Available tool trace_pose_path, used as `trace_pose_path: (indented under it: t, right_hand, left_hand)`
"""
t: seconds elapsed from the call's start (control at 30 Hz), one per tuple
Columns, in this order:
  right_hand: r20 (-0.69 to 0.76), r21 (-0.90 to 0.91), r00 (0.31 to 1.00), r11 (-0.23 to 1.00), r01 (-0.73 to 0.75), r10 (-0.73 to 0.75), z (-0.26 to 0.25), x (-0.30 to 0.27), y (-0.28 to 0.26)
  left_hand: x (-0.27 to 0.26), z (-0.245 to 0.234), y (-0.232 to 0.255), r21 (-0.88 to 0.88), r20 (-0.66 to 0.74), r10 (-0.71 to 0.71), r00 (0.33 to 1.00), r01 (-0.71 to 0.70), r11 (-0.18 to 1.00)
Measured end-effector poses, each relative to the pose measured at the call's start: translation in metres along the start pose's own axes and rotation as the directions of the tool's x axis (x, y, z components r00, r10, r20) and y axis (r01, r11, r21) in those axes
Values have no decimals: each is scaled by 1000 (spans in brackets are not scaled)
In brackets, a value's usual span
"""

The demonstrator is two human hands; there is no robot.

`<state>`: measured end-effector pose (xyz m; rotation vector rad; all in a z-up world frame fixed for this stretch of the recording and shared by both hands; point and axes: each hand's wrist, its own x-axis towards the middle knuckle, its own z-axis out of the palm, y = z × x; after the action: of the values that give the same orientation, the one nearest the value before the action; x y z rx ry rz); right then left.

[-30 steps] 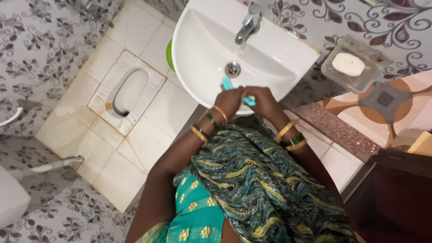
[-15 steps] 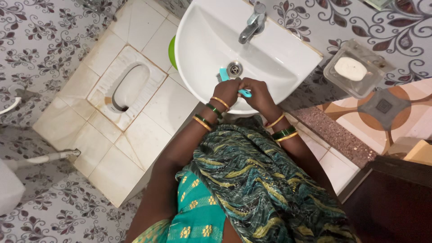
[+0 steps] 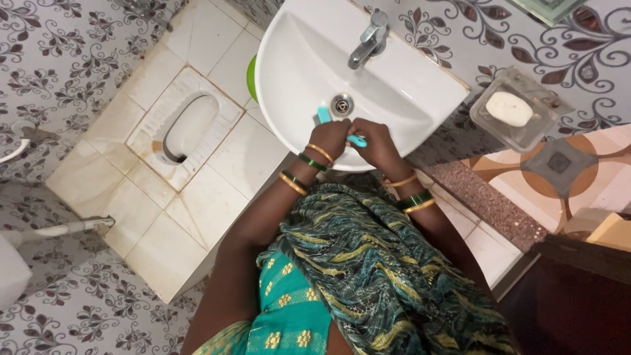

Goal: The person holds a brush and uses a small tool to clean the bristles over a sink.

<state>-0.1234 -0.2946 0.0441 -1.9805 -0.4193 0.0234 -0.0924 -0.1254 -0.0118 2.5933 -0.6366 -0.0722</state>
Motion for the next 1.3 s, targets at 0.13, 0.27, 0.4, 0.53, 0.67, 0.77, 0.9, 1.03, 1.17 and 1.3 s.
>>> trace_pose_path:
  t: [0.13,0.27,0.4,0.53,0.67,0.77,0.9,1.03,1.17,1.3]
  right_hand:
    - [141,7,990,1000,-1,0,-13,-23,-10]
    - [42,-131,993,985,115,-111,8,-11,-1]
    - [-39,-81,996,994,77,-80,17,13,11]
    - [127,-90,992,996,29,-17,0,-6,0]
    - [128,-205,992,978,43,-16,6,-15,-6]
    - [61,-148,998,989,11,-2,16,6,8]
    - [-3,21,1000,999,25,-25,8,13,16]
    - [102,39,995,999,16,-20,-4,-21,1]
    - [17,-50,1000,999,-19,20,15,-10,3]
    - [-94,68,996,998,15,-8,24,38,17]
  left_hand:
    - [-37,-14,28,-44,142,-81,987,88,995]
    - [-31,-11,9,-103,35,-11,999,14,995]
    - [-1,-9,-9,-45,-4,-55,998,55,998]
    - [-26,-14,11,-32,140,-74,987,79,996]
    - [-44,-4,9,-98,-34,-23,999,19,995]
    - [-12,6,-17,-44,-100,25,995,-29,999]
    - [8,5,-15,6,34,-44,998,44,999]
    - [-33,-6,9,-80,61,40,997,-35,996]
    - [-21,0,-6,-92,63,12,998,-6,996]
    - [38,-5,-44,-8,50,4,999,-4,1000]
